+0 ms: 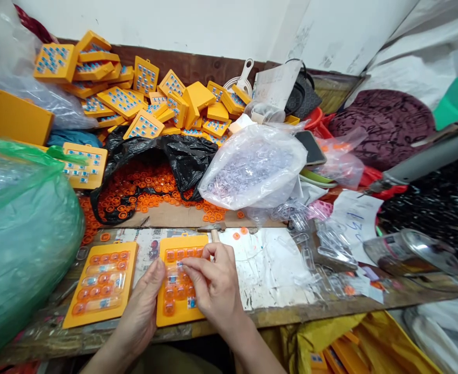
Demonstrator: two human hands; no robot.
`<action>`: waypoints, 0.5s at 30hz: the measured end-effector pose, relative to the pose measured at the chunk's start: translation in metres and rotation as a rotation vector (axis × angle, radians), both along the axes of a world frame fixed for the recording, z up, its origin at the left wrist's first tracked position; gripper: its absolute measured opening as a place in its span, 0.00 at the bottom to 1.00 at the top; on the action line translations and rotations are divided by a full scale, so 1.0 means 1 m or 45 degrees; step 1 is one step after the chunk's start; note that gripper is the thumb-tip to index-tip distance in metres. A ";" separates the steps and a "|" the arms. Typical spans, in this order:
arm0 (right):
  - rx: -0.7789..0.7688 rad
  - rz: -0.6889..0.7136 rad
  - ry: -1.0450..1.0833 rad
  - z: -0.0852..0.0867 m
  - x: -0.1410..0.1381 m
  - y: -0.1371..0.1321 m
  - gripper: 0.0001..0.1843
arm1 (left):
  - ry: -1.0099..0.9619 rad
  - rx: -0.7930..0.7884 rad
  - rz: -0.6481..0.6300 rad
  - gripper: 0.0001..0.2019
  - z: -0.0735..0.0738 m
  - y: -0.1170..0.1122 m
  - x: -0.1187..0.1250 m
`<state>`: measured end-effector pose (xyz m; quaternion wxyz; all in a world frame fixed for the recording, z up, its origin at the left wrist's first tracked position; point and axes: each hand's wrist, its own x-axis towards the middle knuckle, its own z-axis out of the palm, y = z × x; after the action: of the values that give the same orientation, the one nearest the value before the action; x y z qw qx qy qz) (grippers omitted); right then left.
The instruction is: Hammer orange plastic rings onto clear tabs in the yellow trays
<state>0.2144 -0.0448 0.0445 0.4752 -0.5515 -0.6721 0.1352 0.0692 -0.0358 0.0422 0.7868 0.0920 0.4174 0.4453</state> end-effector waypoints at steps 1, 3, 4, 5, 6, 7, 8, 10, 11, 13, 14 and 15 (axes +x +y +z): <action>-0.012 -0.023 0.023 0.000 -0.002 -0.001 0.12 | 0.010 0.019 0.003 0.27 0.000 -0.001 0.000; -0.043 -0.060 0.084 -0.001 -0.006 -0.001 0.10 | 0.034 0.056 -0.001 0.28 0.001 -0.002 0.001; -0.065 -0.077 0.125 -0.001 -0.008 -0.001 0.07 | 0.044 0.071 -0.008 0.28 0.002 -0.002 0.001; -0.090 -0.095 0.174 -0.002 -0.010 0.000 0.05 | 0.055 0.081 -0.011 0.28 0.003 -0.002 0.001; -0.120 -0.114 0.232 -0.003 -0.011 0.001 0.03 | 0.066 0.082 -0.011 0.26 0.004 -0.002 0.001; -0.156 -0.126 0.299 -0.005 -0.012 0.002 0.04 | 0.076 0.080 -0.008 0.25 0.005 -0.002 0.002; -0.196 -0.129 0.371 -0.007 -0.013 0.003 0.08 | 0.083 0.080 0.000 0.24 0.005 -0.001 0.002; -0.285 -0.094 0.512 -0.010 -0.014 0.004 0.17 | 0.105 0.096 0.020 0.23 0.005 -0.001 0.004; -0.328 -0.066 0.573 -0.012 -0.015 0.004 0.20 | 0.124 0.112 0.025 0.23 0.005 0.000 0.004; -0.393 -0.027 0.656 -0.015 -0.018 0.004 0.22 | 0.180 0.153 0.043 0.24 0.004 0.001 0.005; -0.414 -0.023 0.676 -0.017 -0.020 0.003 0.22 | 0.205 0.136 0.054 0.24 0.003 0.001 0.004; -0.426 -0.030 0.683 -0.018 -0.022 0.003 0.22 | 0.213 0.076 0.063 0.25 0.002 0.001 0.004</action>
<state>0.1927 -0.0422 0.0264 0.5398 -0.5745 -0.4847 0.3789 0.0734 -0.0350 0.0443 0.7348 0.1421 0.4703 0.4676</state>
